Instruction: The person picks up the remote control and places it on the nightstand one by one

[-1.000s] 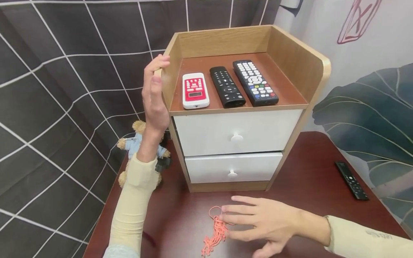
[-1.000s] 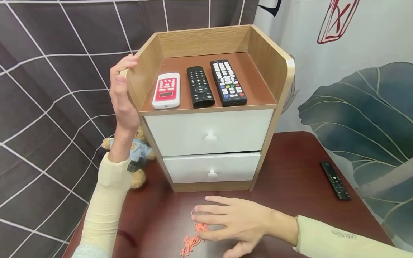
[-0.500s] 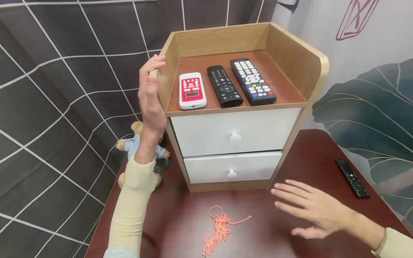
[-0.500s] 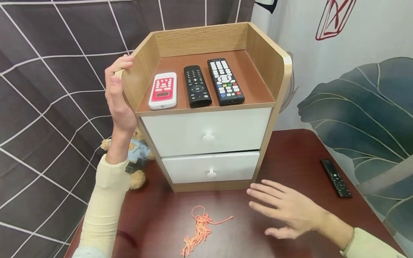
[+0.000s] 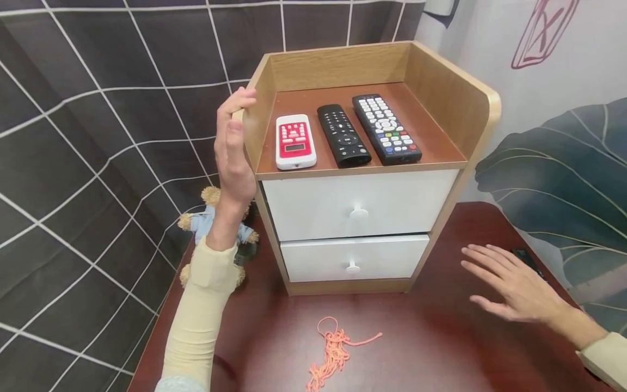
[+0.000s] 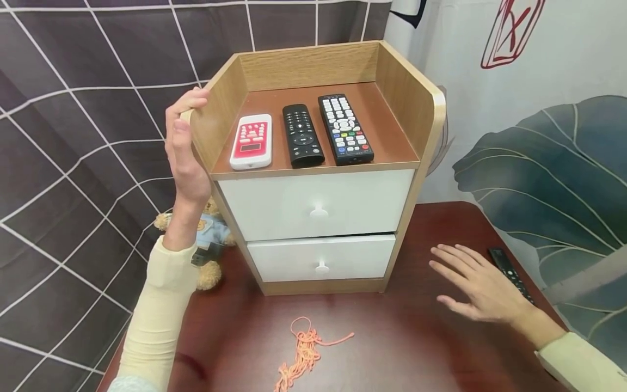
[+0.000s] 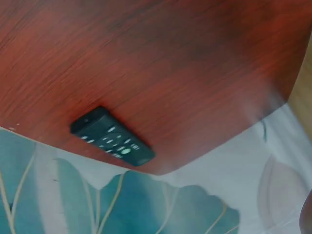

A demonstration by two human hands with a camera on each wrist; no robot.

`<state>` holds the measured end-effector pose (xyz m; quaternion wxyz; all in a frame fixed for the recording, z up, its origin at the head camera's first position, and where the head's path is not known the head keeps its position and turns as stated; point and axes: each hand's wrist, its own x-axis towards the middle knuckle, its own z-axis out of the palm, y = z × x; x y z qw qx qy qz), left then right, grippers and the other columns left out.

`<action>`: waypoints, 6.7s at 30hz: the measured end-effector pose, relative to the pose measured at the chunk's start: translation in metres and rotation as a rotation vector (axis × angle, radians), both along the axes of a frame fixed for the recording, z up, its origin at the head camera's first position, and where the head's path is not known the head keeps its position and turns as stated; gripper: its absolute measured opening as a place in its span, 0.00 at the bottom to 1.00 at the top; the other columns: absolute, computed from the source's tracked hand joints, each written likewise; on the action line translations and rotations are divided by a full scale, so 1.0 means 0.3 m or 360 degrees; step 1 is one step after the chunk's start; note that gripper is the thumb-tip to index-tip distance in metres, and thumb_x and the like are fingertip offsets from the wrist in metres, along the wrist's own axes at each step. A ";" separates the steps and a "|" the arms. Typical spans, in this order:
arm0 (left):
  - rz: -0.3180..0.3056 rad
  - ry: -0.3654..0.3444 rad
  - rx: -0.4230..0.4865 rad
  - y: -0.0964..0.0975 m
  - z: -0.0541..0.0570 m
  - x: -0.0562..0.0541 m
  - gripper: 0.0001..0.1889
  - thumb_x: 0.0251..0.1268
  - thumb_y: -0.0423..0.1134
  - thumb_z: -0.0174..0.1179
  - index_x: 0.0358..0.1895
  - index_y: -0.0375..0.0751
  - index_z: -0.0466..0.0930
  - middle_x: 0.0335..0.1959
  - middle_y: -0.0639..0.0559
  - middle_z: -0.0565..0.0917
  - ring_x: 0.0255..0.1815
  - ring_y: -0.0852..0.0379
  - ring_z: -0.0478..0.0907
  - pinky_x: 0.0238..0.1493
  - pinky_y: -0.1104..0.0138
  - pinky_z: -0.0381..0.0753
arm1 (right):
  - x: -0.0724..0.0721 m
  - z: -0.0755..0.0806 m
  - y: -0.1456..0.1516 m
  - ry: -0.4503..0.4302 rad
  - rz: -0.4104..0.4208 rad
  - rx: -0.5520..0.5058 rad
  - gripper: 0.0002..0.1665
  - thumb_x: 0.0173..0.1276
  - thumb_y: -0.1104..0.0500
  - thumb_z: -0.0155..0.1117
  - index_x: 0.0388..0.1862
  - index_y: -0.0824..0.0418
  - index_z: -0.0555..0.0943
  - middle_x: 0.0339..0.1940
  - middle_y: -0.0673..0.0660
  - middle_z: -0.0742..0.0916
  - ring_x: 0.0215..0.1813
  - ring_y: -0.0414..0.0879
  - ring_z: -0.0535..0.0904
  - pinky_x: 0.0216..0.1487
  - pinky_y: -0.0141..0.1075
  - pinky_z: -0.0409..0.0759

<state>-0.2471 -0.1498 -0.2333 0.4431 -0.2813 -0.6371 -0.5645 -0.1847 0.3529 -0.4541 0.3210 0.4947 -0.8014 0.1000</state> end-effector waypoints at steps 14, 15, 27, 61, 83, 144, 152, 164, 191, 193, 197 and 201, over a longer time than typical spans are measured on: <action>0.0003 0.0013 -0.0013 0.002 -0.001 0.000 0.29 0.65 0.47 0.35 0.56 0.26 0.72 0.64 0.38 0.75 0.73 0.53 0.65 0.76 0.61 0.58 | -0.066 -0.072 0.273 -0.0294 -0.0892 -0.0096 0.44 0.73 0.35 0.49 0.66 0.72 0.70 0.65 0.75 0.74 0.65 0.70 0.68 0.80 0.54 0.50; 0.0003 0.0012 -0.0012 0.003 -0.001 0.000 0.29 0.65 0.47 0.35 0.56 0.26 0.72 0.64 0.38 0.75 0.73 0.53 0.65 0.76 0.61 0.58 | -0.065 -0.073 0.285 -0.0344 -0.1003 -0.0160 0.43 0.74 0.37 0.51 0.67 0.74 0.68 0.66 0.76 0.72 0.63 0.72 0.67 0.78 0.59 0.52; -0.0005 0.0027 -0.0018 0.011 0.001 -0.003 0.29 0.65 0.46 0.34 0.55 0.25 0.72 0.63 0.37 0.75 0.73 0.52 0.66 0.77 0.61 0.58 | -0.049 -0.131 0.353 -0.1250 -0.1944 -0.0669 0.51 0.74 0.38 0.44 0.70 0.85 0.53 0.59 0.87 0.65 0.55 0.81 0.64 0.47 0.69 0.68; 0.0010 0.0045 -0.0035 0.001 0.002 0.003 0.28 0.65 0.46 0.35 0.55 0.27 0.73 0.63 0.38 0.76 0.73 0.51 0.66 0.76 0.62 0.58 | -0.017 -0.210 0.335 -0.1558 -0.1770 -0.0119 0.44 0.68 0.33 0.56 0.45 0.78 0.69 0.30 0.71 0.80 0.28 0.54 0.75 0.23 0.43 0.69; 0.0007 0.0021 -0.0038 0.000 0.006 0.003 0.29 0.64 0.48 0.35 0.55 0.26 0.72 0.64 0.38 0.75 0.73 0.56 0.65 0.76 0.61 0.58 | 0.216 -0.292 -0.102 -0.0777 -0.0526 0.0076 0.26 0.40 0.50 0.77 0.37 0.43 0.72 0.30 0.33 0.68 0.27 0.25 0.59 0.24 0.21 0.57; 0.0030 0.0026 0.0004 -0.019 -0.014 0.006 0.30 0.66 0.50 0.36 0.56 0.27 0.73 0.64 0.39 0.76 0.72 0.56 0.66 0.75 0.61 0.60 | -0.115 1.099 -0.777 -0.0715 -0.0940 0.0256 0.33 0.69 0.43 0.55 0.64 0.63 0.67 0.45 0.63 0.81 0.42 0.55 0.76 0.39 0.46 0.73; 0.0013 0.0048 -0.0002 -0.026 -0.011 0.001 0.30 0.66 0.50 0.36 0.56 0.27 0.73 0.63 0.39 0.76 0.71 0.55 0.66 0.74 0.60 0.60 | -0.189 1.125 -0.754 -0.0638 -0.1324 0.0483 0.33 0.69 0.50 0.51 0.62 0.74 0.66 0.46 0.73 0.80 0.43 0.63 0.77 0.40 0.59 0.79; 0.0008 0.0006 -0.0005 -0.022 -0.009 0.000 0.30 0.65 0.51 0.37 0.57 0.28 0.72 0.65 0.39 0.74 0.72 0.56 0.65 0.73 0.61 0.61 | -0.237 1.122 -0.759 -0.0829 -0.1448 0.0725 0.29 0.67 0.53 0.53 0.63 0.68 0.72 0.50 0.70 0.82 0.46 0.60 0.75 0.47 0.58 0.76; 0.0033 -0.0008 -0.0012 -0.039 0.003 0.024 0.30 0.65 0.50 0.36 0.57 0.28 0.71 0.65 0.42 0.74 0.71 0.56 0.65 0.72 0.60 0.61 | -0.050 0.968 -0.829 0.0032 -0.0410 -0.0141 0.34 0.72 0.39 0.54 0.57 0.67 0.78 0.51 0.66 0.85 0.60 0.62 0.75 0.65 0.54 0.69; 0.0025 -0.0014 -0.0017 -0.040 0.001 0.024 0.31 0.65 0.52 0.37 0.58 0.29 0.71 0.65 0.42 0.74 0.71 0.56 0.64 0.72 0.60 0.61 | -0.029 0.937 -0.849 0.0150 -0.0223 -0.0163 0.35 0.72 0.38 0.53 0.59 0.67 0.78 0.55 0.65 0.84 0.65 0.61 0.74 0.71 0.53 0.65; 0.0026 -0.0020 -0.0019 -0.038 -0.001 0.021 0.31 0.65 0.52 0.37 0.58 0.29 0.71 0.66 0.42 0.74 0.72 0.56 0.64 0.73 0.61 0.61 | 0.017 0.882 -0.894 0.0224 -0.0020 -0.0145 0.41 0.74 0.32 0.43 0.62 0.65 0.78 0.63 0.65 0.82 0.72 0.59 0.69 0.78 0.51 0.58; 0.0024 0.0000 -0.0021 -0.034 0.003 0.016 0.30 0.65 0.50 0.36 0.57 0.28 0.71 0.65 0.41 0.75 0.72 0.56 0.65 0.74 0.61 0.60 | 0.035 0.831 -0.918 0.0178 0.0084 -0.0099 0.45 0.74 0.29 0.37 0.67 0.62 0.76 0.67 0.62 0.80 0.75 0.57 0.66 0.80 0.52 0.52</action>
